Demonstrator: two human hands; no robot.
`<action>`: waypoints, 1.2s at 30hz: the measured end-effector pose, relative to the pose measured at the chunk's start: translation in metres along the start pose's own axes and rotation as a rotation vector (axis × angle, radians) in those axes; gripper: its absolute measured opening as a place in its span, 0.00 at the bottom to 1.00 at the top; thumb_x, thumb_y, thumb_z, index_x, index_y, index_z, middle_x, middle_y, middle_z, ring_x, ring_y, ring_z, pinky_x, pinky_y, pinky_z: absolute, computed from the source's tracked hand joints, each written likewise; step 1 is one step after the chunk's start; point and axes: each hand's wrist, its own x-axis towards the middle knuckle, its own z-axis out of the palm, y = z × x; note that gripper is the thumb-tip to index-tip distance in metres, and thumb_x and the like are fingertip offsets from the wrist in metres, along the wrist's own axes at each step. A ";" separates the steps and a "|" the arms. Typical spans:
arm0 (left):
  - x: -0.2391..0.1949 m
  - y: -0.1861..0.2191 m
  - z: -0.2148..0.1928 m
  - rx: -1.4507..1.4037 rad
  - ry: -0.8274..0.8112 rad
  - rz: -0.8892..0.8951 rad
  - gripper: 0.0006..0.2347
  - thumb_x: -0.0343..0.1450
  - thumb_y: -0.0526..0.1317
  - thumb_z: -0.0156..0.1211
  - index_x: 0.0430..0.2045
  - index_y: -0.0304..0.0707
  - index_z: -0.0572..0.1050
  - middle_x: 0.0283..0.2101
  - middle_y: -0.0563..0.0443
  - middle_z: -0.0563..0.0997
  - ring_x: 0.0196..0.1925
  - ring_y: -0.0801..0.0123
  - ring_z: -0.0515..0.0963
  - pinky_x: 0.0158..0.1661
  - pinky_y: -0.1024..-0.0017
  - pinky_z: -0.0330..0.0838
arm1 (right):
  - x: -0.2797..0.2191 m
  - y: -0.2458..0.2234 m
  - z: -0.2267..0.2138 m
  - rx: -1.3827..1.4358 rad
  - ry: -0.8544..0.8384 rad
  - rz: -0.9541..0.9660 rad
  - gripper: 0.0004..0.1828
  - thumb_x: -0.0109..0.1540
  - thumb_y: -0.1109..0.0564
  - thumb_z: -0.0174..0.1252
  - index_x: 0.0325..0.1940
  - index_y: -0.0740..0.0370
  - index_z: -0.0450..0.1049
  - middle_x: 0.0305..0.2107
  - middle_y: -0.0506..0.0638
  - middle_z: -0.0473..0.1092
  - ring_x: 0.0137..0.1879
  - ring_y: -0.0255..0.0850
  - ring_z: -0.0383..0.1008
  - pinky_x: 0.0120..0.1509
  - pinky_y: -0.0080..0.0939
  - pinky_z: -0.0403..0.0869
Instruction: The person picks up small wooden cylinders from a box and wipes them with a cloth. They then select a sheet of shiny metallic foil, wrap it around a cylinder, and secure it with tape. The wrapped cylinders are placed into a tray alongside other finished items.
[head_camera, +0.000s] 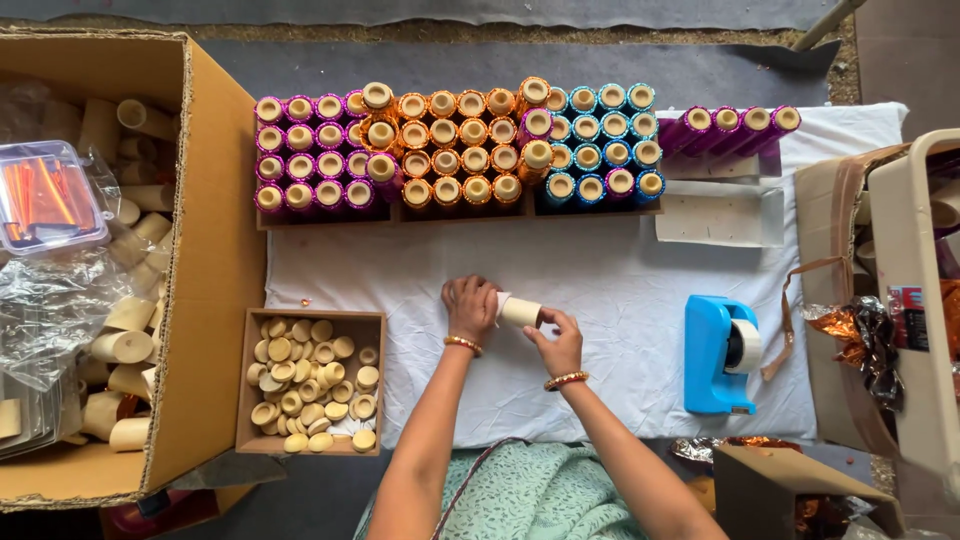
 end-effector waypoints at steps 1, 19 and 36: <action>-0.001 0.015 -0.009 0.000 -0.001 0.000 0.12 0.74 0.46 0.48 0.32 0.45 0.80 0.39 0.54 0.80 0.50 0.59 0.74 0.62 0.51 0.56 | -0.006 0.011 0.006 0.000 0.000 0.001 0.19 0.45 0.63 0.71 0.39 0.65 0.78 0.38 0.54 0.75 0.47 0.52 0.72 0.53 0.50 0.71; -0.001 0.060 0.001 -0.016 -0.171 -0.047 0.12 0.74 0.44 0.45 0.38 0.46 0.79 0.43 0.53 0.81 0.54 0.59 0.73 0.64 0.49 0.52 | -0.005 0.018 0.000 -0.022 -0.029 0.160 0.14 0.48 0.59 0.73 0.34 0.63 0.78 0.32 0.51 0.75 0.40 0.49 0.72 0.45 0.46 0.72; -0.007 0.040 -0.019 -0.071 -0.277 -0.005 0.12 0.76 0.44 0.51 0.51 0.49 0.76 0.49 0.54 0.81 0.56 0.58 0.74 0.64 0.60 0.63 | -0.011 0.008 -0.011 -0.096 -0.035 -0.054 0.11 0.49 0.62 0.70 0.32 0.63 0.75 0.31 0.52 0.75 0.43 0.52 0.72 0.49 0.48 0.71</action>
